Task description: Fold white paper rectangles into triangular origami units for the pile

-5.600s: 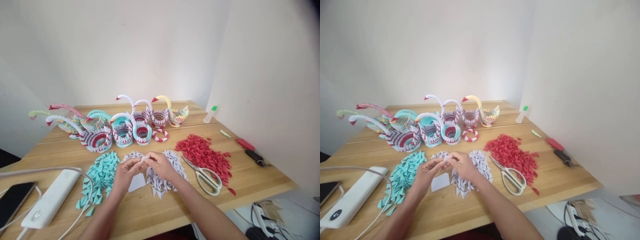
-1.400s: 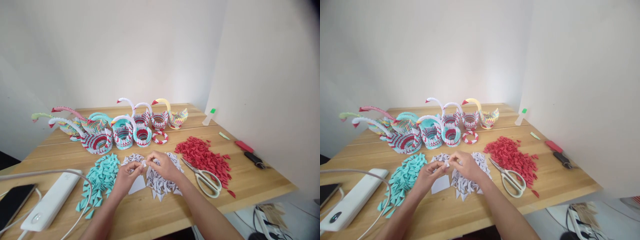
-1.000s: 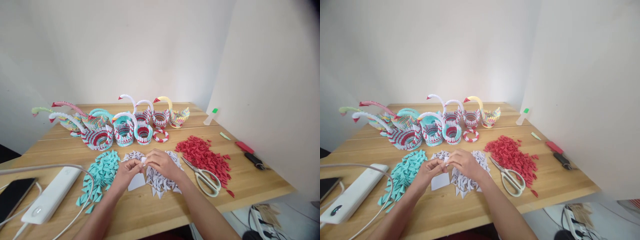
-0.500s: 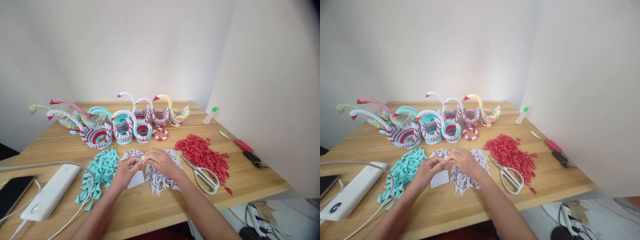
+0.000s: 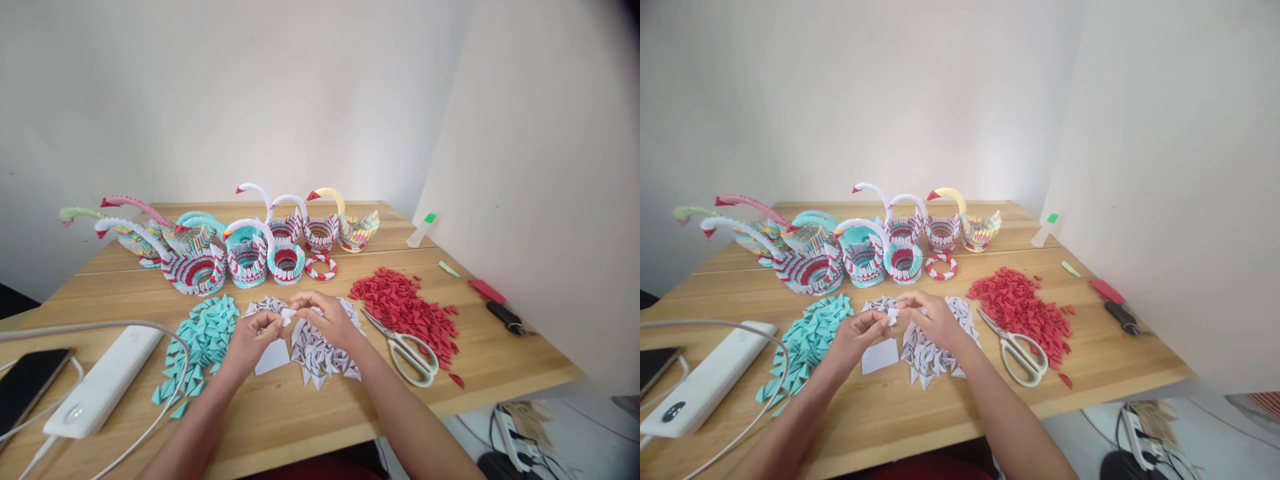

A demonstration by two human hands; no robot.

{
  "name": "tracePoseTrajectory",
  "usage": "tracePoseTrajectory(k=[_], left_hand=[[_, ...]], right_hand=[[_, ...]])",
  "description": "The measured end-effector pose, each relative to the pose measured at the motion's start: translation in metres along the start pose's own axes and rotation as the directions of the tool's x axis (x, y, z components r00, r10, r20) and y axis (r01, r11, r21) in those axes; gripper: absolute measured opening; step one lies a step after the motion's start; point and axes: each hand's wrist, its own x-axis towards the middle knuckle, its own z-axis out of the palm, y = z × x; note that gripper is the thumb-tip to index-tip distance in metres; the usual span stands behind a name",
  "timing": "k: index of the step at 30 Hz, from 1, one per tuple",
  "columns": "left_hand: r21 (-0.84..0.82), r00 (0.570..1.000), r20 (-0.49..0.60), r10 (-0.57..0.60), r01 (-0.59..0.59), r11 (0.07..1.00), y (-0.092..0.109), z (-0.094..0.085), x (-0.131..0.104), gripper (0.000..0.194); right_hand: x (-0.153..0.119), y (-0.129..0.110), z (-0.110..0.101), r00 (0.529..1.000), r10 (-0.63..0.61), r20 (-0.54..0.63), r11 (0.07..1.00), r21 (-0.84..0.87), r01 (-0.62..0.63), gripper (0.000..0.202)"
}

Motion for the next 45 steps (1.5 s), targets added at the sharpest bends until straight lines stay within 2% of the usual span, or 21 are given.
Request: tracePoseTrajectory(k=[2,6,8,10,13,18,22,32,37,45], left_hand=[[0.077,0.999,-0.002,0.043,-0.042,0.996,0.002,0.001,-0.001,0.026],[0.157,0.995,-0.013,0.098,-0.095,0.983,0.004,0.003,-0.001,0.022],[0.105,0.995,-0.036,0.089,-0.085,0.991,0.002,0.003,0.000,0.020],[-0.014,0.998,-0.045,0.040,-0.040,0.999,-0.002,0.004,0.001,0.021],[-0.152,0.999,-0.016,-0.040,0.038,0.988,-0.007,0.006,0.003,0.024],[-0.236,0.994,0.021,-0.104,0.106,0.966,-0.008,0.010,0.003,0.023],[-0.263,0.993,-0.008,-0.121,0.115,0.958,-0.009,0.010,0.003,0.023],[-0.044,0.997,-0.083,-0.006,0.003,0.999,-0.016,0.008,0.002,0.022],[-0.037,0.996,-0.089,-0.009,0.006,0.999,-0.013,0.008,0.001,0.023],[-0.065,0.995,-0.099,-0.004,-0.003,0.998,-0.013,0.008,0.002,0.022]], right_hand=[[0.000,-0.002,0.001,0.997,0.078,0.028,0.997,0.024,-0.078,0.023],[0.002,-0.004,0.005,0.994,0.085,0.068,0.996,-0.013,-0.085,0.013],[0.003,-0.003,0.008,0.992,0.120,0.037,0.993,0.015,-0.121,0.011],[0.003,-0.002,0.009,0.984,0.177,-0.007,0.982,0.072,-0.176,0.010],[0.003,-0.002,0.011,0.975,0.217,-0.047,0.969,0.135,-0.209,0.010],[0.003,-0.001,0.015,0.980,0.188,-0.060,0.974,0.139,-0.178,0.009],[0.002,0.002,0.016,0.985,0.160,-0.058,0.986,0.066,-0.156,0.013],[0.001,-0.001,0.018,0.997,0.038,-0.064,0.987,-0.153,-0.047,0.012],[0.001,-0.002,0.019,0.999,-0.012,-0.050,0.981,-0.196,0.002,0.013],[0.000,-0.004,0.020,1.000,-0.010,-0.026,0.975,-0.224,0.004,0.014]])
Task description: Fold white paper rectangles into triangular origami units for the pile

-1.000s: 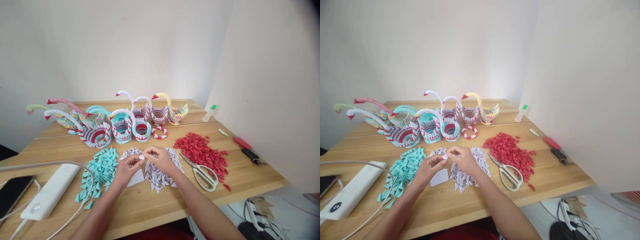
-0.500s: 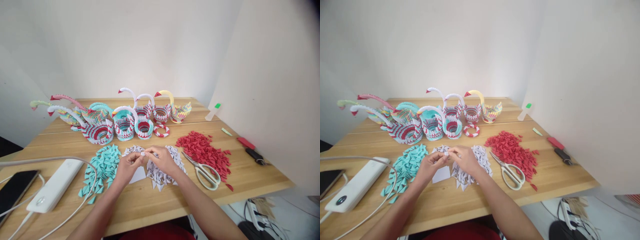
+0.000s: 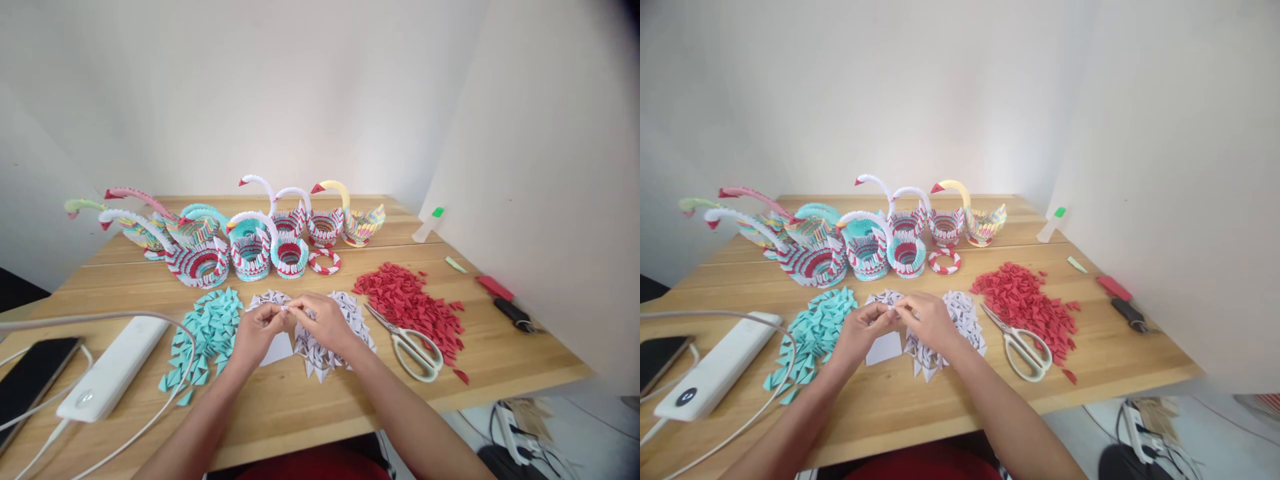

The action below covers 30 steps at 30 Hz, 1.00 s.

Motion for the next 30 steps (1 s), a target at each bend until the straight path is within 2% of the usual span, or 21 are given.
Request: tracePoseTrajectory(k=[5,12,23,30], left_hand=[[0.009,1.000,-0.001,0.005,-0.005,1.000,0.005,0.000,0.000,0.024],[0.002,0.999,0.021,-0.024,0.024,1.000,0.007,-0.001,-0.001,0.026],[-0.095,0.996,0.006,-0.087,0.087,0.992,0.012,0.001,0.000,0.025],[-0.177,0.988,-0.021,-0.150,0.144,0.974,0.018,0.002,-0.001,0.021]], right_hand=[[0.001,0.001,-0.001,1.000,0.007,-0.018,0.999,0.033,-0.007,0.013],[0.001,0.002,-0.001,1.000,-0.002,-0.004,0.999,-0.035,0.002,0.018],[-0.002,0.009,0.006,0.985,-0.168,-0.033,0.972,-0.173,0.160,0.018],[-0.004,0.012,0.011,0.967,-0.255,-0.009,0.936,-0.254,0.244,0.019]])
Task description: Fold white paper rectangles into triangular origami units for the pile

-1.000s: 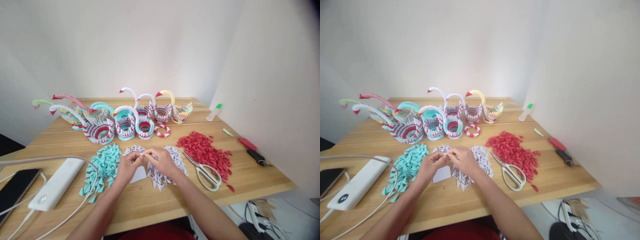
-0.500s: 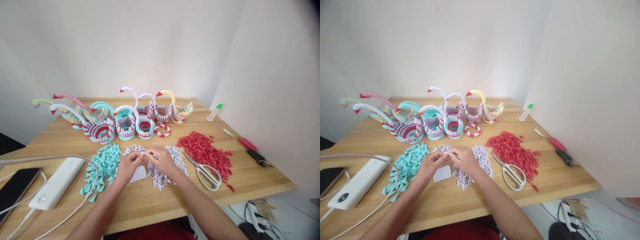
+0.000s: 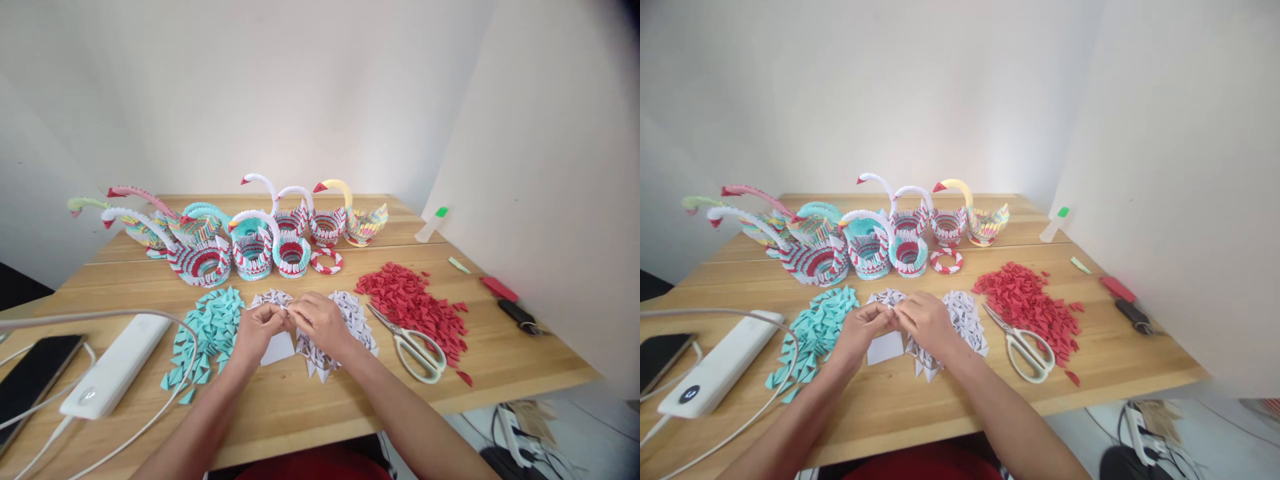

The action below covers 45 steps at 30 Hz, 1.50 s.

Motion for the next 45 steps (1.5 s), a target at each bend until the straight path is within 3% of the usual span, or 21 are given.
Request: tracePoseTrajectory(k=[8,16,25,30,34,37,39,42,45], left_hand=[[-0.064,0.999,0.015,-0.028,0.029,0.998,0.002,-0.001,0.002,0.021],[-0.128,0.975,0.224,-0.009,0.039,0.991,0.001,-0.011,0.001,0.026],[-0.129,0.935,0.354,-0.023,0.074,0.989,-0.008,-0.015,0.002,0.032],[0.018,0.953,0.301,0.043,-0.051,0.999,-0.003,-0.011,0.001,0.030],[0.233,0.975,0.094,0.201,-0.218,0.948,-0.003,-0.007,0.000,0.021],[0.401,0.891,-0.025,0.453,-0.406,0.821,-0.003,-0.008,-0.001,0.012],[0.474,0.804,-0.001,0.594,-0.523,0.709,-0.002,-0.010,-0.001,0.008],[0.525,0.720,0.085,0.689,-0.620,0.583,-0.001,-0.012,0.001,0.004],[0.553,0.681,0.140,0.719,-0.656,0.513,-0.002,-0.012,0.003,0.003]], right_hand=[[0.002,-0.005,0.001,0.998,-0.057,0.017,0.991,-0.123,0.058,0.022],[0.003,-0.004,-0.009,0.997,-0.071,-0.013,0.973,-0.220,0.066,0.021],[0.001,0.005,-0.010,1.000,0.004,-0.018,0.993,-0.122,-0.006,0.013],[0.004,0.005,-0.017,0.989,0.145,-0.019,0.986,0.081,-0.143,0.012],[0.006,0.002,-0.023,0.972,0.234,0.036,0.952,0.195,-0.236,0.010],[0.007,0.000,-0.024,0.960,0.263,0.098,0.934,0.225,-0.279,0.011],[0.007,0.000,-0.023,0.957,0.258,0.130,0.932,0.226,-0.282,0.011],[0.005,0.000,-0.021,0.960,0.233,0.155,0.938,0.226,-0.264,0.012],[0.004,0.001,-0.019,0.966,0.196,0.170,0.948,0.217,-0.231,0.011]])
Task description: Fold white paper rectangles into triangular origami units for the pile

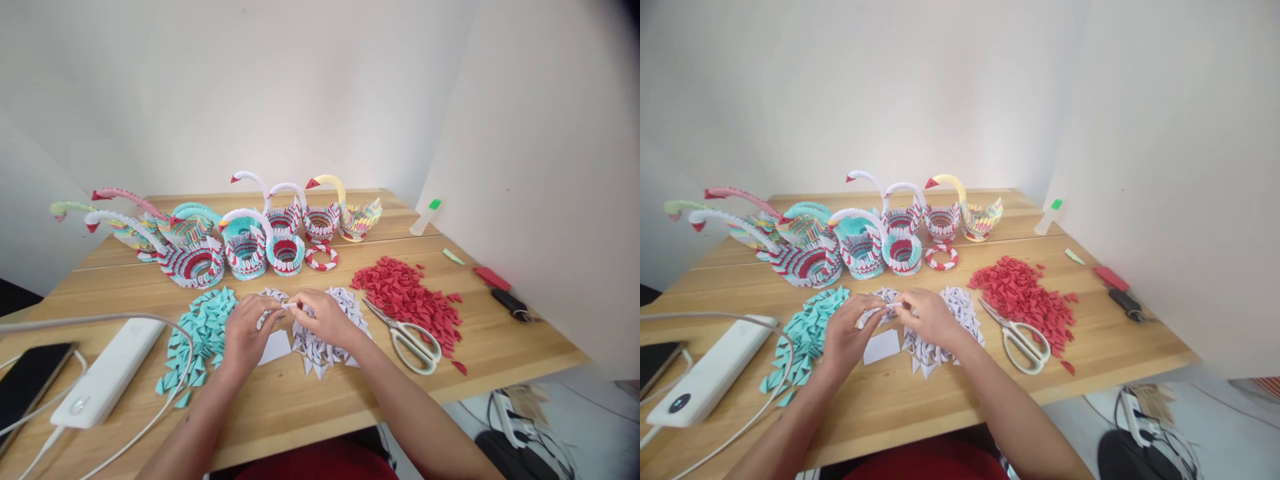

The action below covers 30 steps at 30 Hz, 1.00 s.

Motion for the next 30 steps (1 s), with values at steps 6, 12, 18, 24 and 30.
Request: tracePoseTrajectory(k=[6,12,18,24,30], left_hand=[[0.057,0.997,0.049,0.054,-0.057,0.997,-0.0031,0.0004,-0.0016,0.006],[0.058,0.997,0.071,0.036,-0.040,0.997,-0.0029,0.0009,-0.0015,0.009],[0.055,0.993,0.120,0.008,-0.015,0.998,-0.0036,0.0010,-0.0020,0.011],[0.032,0.961,0.233,-0.151,0.147,0.989,-0.0048,0.0044,-0.0047,0.012],[-0.137,0.914,0.237,-0.329,0.367,0.920,-0.0010,0.0041,-0.0022,0.014]], right_hand=[[0.0006,0.0012,-0.0019,0.997,-0.066,0.036,0.996,-0.057,0.068,0.011],[0.0005,0.0024,-0.0034,0.990,-0.131,0.050,0.986,-0.100,0.136,0.009],[0.0007,0.0030,-0.0050,0.983,-0.169,0.077,0.974,-0.142,0.179,0.007],[0.0011,0.0011,-0.0070,0.985,-0.159,0.069,0.974,-0.150,0.167,0.006],[0.0010,-0.0005,-0.0088,0.995,-0.088,0.050,0.995,-0.051,0.090,0.008]])
